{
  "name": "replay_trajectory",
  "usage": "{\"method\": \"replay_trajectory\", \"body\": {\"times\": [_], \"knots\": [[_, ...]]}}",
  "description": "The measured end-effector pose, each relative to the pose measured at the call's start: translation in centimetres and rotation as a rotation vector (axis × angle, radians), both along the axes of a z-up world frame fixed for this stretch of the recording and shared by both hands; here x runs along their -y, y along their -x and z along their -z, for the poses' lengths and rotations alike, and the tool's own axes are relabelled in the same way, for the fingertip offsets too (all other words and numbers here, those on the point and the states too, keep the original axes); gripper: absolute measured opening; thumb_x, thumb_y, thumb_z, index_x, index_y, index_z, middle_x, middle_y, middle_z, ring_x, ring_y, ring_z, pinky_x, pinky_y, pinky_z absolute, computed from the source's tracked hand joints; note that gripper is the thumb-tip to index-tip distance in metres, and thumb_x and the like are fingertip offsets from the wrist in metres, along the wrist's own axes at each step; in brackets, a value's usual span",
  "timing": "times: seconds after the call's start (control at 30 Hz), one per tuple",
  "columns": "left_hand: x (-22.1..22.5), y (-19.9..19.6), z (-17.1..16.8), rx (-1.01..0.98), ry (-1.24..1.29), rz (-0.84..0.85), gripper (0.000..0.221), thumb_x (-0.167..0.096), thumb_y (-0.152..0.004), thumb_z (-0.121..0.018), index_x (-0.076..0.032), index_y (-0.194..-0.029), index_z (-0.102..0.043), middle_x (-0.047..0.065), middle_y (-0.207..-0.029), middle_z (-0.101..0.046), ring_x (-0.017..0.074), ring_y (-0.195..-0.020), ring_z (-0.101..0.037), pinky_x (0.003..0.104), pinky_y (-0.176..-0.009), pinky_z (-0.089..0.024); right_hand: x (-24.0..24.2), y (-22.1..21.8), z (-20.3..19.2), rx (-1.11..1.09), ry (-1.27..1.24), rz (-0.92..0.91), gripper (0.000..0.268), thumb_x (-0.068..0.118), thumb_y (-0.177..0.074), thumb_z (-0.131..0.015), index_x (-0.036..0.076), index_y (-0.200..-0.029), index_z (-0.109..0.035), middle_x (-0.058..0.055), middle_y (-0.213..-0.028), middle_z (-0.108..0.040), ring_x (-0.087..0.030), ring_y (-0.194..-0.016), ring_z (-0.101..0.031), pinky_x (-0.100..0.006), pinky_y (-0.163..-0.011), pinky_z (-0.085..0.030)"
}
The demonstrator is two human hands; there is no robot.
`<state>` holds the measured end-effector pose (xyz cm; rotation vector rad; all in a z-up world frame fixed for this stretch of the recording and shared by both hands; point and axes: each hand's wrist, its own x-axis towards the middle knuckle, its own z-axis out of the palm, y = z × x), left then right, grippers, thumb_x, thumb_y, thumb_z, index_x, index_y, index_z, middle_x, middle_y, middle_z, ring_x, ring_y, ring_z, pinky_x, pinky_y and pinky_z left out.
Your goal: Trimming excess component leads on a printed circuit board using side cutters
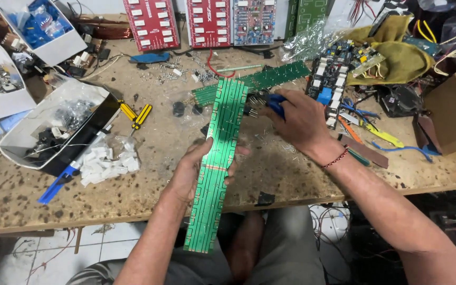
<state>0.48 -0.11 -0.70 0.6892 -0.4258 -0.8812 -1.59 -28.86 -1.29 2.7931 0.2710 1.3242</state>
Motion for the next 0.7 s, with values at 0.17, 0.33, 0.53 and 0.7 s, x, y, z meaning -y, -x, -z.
{"method": "replay_trajectory", "body": {"times": [0.17,0.33,0.53,0.7], "knots": [[0.1,0.0,0.2,-0.011,0.023,0.013,0.063,-0.039,-0.098,-0.055,0.015,-0.129,-0.054,0.04,-0.122,-0.064,0.0267,-0.067,-0.068,0.039,-0.051,-0.06,0.1,-0.2,0.3,-0.013,-0.004,-0.001,0.049,0.043,-0.099,-0.077,0.003,-0.071,-0.068,-0.007,-0.1,-0.074,-0.025,-0.088,-0.072,-0.036,-0.071,-0.059],[0.0,0.2,-0.2,-0.014,0.027,0.015,0.059,-0.038,-0.099,-0.054,0.015,-0.125,-0.056,0.041,-0.122,-0.063,0.0274,-0.067,-0.067,0.04,-0.051,-0.06,-0.3,0.3,-0.2,-0.046,-0.039,0.026,0.049,0.043,-0.098,-0.076,0.003,-0.071,-0.069,-0.005,-0.103,-0.075,-0.024,-0.089,-0.073,-0.035,-0.071,-0.059],[0.0,0.3,-0.2,-0.046,0.041,0.022,0.057,-0.036,-0.099,-0.054,0.016,-0.123,-0.056,0.042,-0.124,-0.062,0.0277,-0.065,-0.066,0.04,-0.049,-0.059,0.2,-0.2,0.0,0.034,0.017,0.019,0.048,0.044,-0.097,-0.077,0.005,-0.071,-0.068,-0.003,-0.106,-0.075,-0.022,-0.09,-0.073,-0.033,-0.072,-0.059],[-0.1,0.4,-0.6,-0.074,0.027,0.0,0.059,-0.036,-0.098,-0.054,0.017,-0.124,-0.053,0.043,-0.123,-0.061,0.0305,-0.065,-0.064,0.041,-0.049,-0.056,-0.6,0.1,-1.2,0.103,0.048,-0.005,0.051,0.044,-0.098,-0.077,0.005,-0.067,-0.066,-0.006,-0.106,-0.075,-0.024,-0.086,-0.073,-0.034,-0.068,-0.058]]}}
